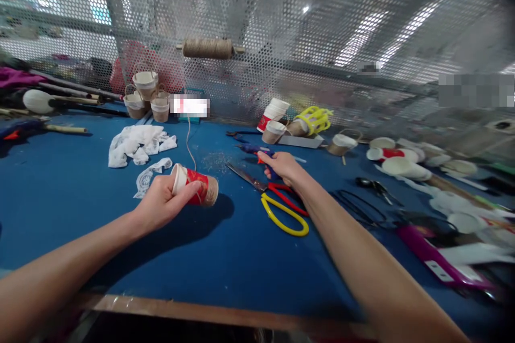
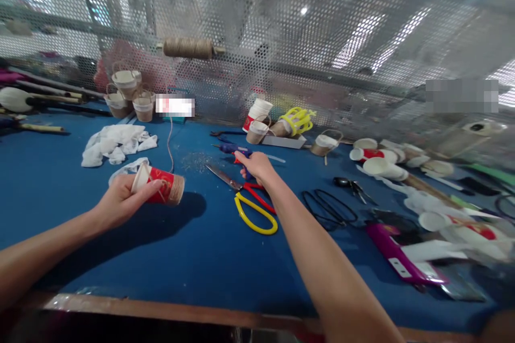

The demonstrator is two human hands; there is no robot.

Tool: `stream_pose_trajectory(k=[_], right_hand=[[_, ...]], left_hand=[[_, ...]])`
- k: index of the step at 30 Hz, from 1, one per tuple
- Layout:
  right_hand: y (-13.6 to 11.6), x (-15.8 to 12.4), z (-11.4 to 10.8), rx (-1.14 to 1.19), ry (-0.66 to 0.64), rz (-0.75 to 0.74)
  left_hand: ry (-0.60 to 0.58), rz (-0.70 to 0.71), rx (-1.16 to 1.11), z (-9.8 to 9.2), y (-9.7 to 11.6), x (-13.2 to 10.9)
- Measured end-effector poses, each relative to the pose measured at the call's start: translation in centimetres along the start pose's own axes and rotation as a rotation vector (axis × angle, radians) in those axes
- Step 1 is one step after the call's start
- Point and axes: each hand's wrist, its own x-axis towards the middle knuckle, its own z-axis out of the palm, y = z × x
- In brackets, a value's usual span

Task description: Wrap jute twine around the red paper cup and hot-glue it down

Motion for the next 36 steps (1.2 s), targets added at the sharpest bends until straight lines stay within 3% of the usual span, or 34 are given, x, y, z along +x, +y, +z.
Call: stream_pose_trajectory(k=[4,8,10,13,14,16,19,24,29,36], right_hand=[[0.3,0.7,0.3,-0.210,0.056,-0.017],[-1.6,-1.5,0.5,-0.314,0.112,-0.127],[-3.3,-3.6,0.8,-0.300,0.029,-0.254],[-6.0,-7.2,1.6,-0.104,-0.276,-0.532],[-6.7,-8.4,1.9,0.002,-0.318,-0.636],[-7.8,-10.5,2.2,0.106,-0.281,-0.733],[-8.6,-12.4,2.0,0.125,-0.295,-0.700],[-9.2,-13.2,1.6,0.043,-0.406,-0.596],[-8.9,-13.5,1.9,0.043,-0.334,-0.622],[-7.8,-13.8,1.7,0.300,-0.343,-0.503]], left_hand=[[-0.011,0.018,0.009,0.1,0.2,-0.1],[-0.016,0.125,0.037,0.2,0.4,-0.3],[-0.017,0.251,0.085,0.3,0.5,-0.5],[-0.033,0.447,0.173,0.3,0.6,-0.7],[-0.041,0.483,0.192,0.3,0.6,-0.7],[-0.067,0.502,0.207,0.3,0.6,-0.8],[-0.095,0.523,0.202,0.2,0.6,-0.8],[-0.087,0.564,0.223,0.3,0.8,-0.7],[-0.104,0.540,0.216,0.2,0.7,-0.8],[-0.224,0.197,0.033,-0.3,1.4,-0.9]])
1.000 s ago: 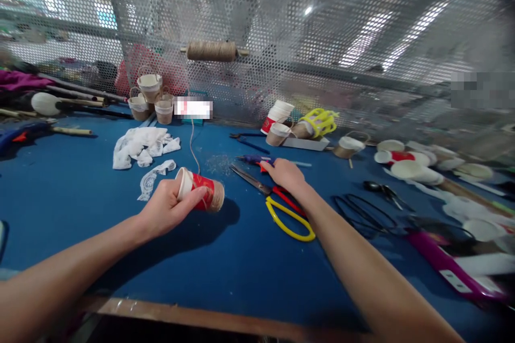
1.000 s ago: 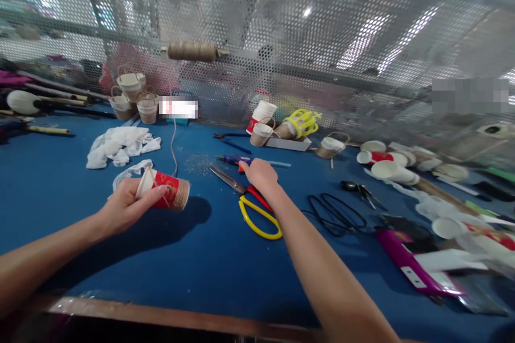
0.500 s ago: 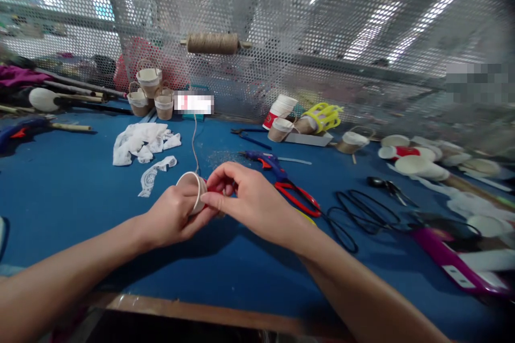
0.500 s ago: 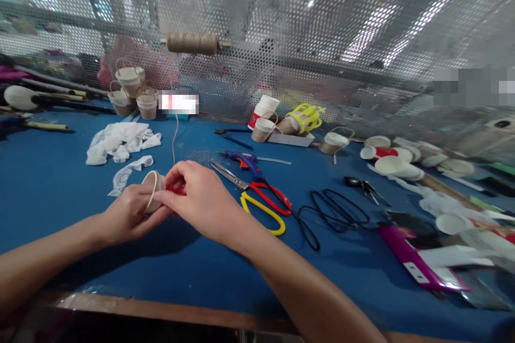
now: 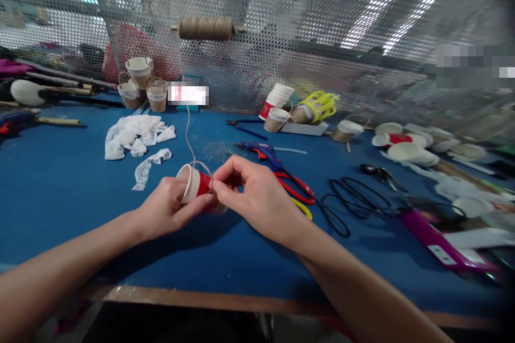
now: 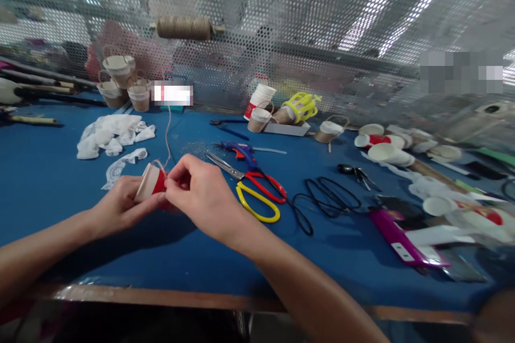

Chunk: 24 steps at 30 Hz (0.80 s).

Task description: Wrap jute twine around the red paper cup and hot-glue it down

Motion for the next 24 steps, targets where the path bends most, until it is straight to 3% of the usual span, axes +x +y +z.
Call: stream_pose_trajectory(k=[5,8,19,24], right_hand=[[0.7,-0.1,-0.9,0.223,0.102,-0.077],[1.1,-0.5,-1.3,0.245,0.145,-0.095],[1.2,-1.4,-0.9,0.054,0.306,-0.279],[1.3,-1.4,-0.9,0.026,0.300,-0.252]], left_hand=[[-0.017,-0.325,-0.341,-0.1,0.5,0.2],[-0.006,-0.441,-0.490,-0.1,0.8,0.5],[-0.006,-0.570,-0.590,0.0,1.2,0.7],[-0.018,-0.539,-0.563,-0.1,1.7,0.7]])
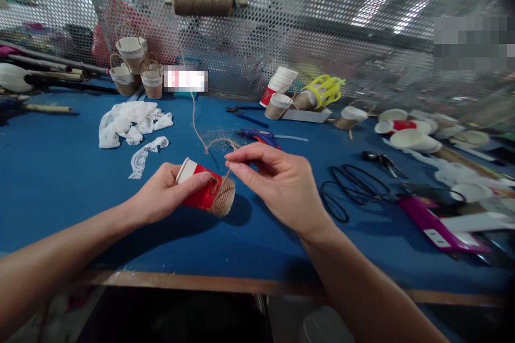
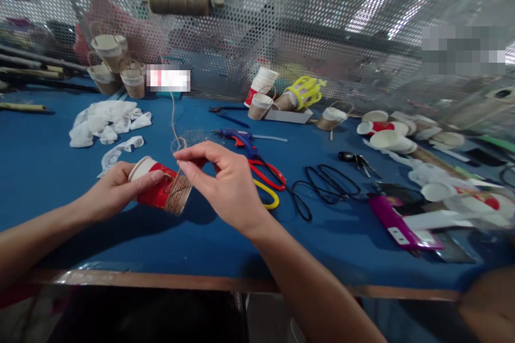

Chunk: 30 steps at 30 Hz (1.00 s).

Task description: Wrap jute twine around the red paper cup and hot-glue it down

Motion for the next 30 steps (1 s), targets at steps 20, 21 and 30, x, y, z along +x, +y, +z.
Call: stream_pose_trajectory(k=[20,21,30], right_hand=[[0.8,0.2,0.2,0.103,-0.090,0.209],[0.8,0.2,0.2,0.105,-0.102,0.221],[1.1,0.0,0.2,0.085,-0.161,0.238]], left_hand=[[-0.039,0.163,0.029,0.1,-0.3,-0.6],[-0.043,0.178,0.039,0.1,-0.3,-0.6],[-0.036,0.333,0.203,-0.2,-0.4,-0.8]])
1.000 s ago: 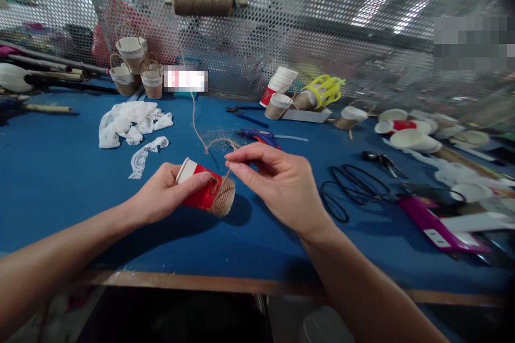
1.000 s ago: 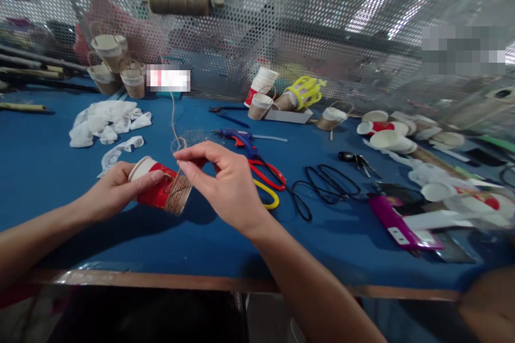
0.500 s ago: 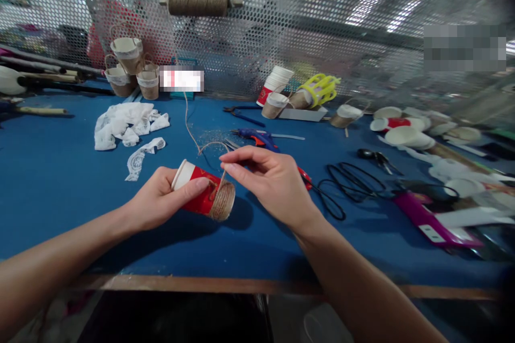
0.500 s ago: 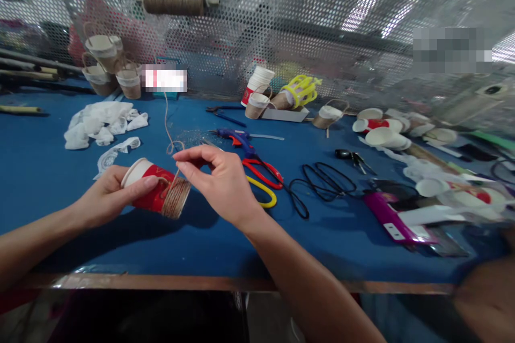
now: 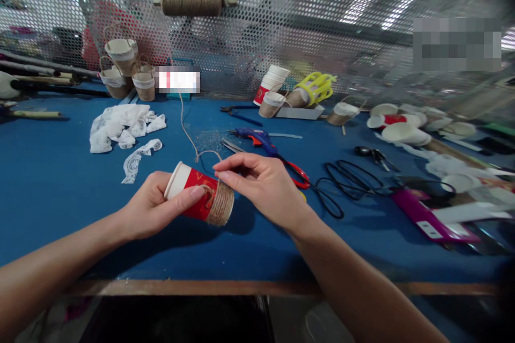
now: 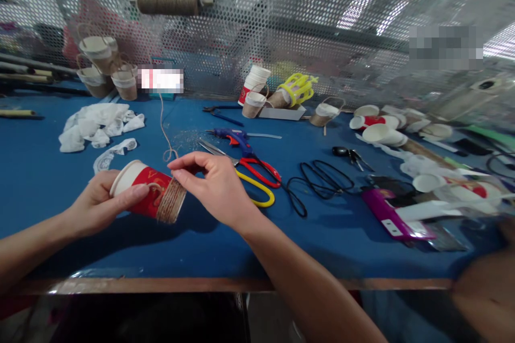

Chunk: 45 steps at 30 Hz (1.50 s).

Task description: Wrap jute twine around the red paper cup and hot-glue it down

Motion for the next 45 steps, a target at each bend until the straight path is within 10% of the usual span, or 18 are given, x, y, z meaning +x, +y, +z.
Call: stream_pose_trajectory(k=[27,45], right_hand=[[-0.1,-0.7,-0.1,-0.219,-0.067,-0.330],[0.8,-0.4,1.2,0.102,-0.112,0.168]], left_hand=[[0.137,0.260,0.273,-0.4,-0.2,-0.7],[0.301,-0.075,0.001,0.3,-0.7,0.7]])
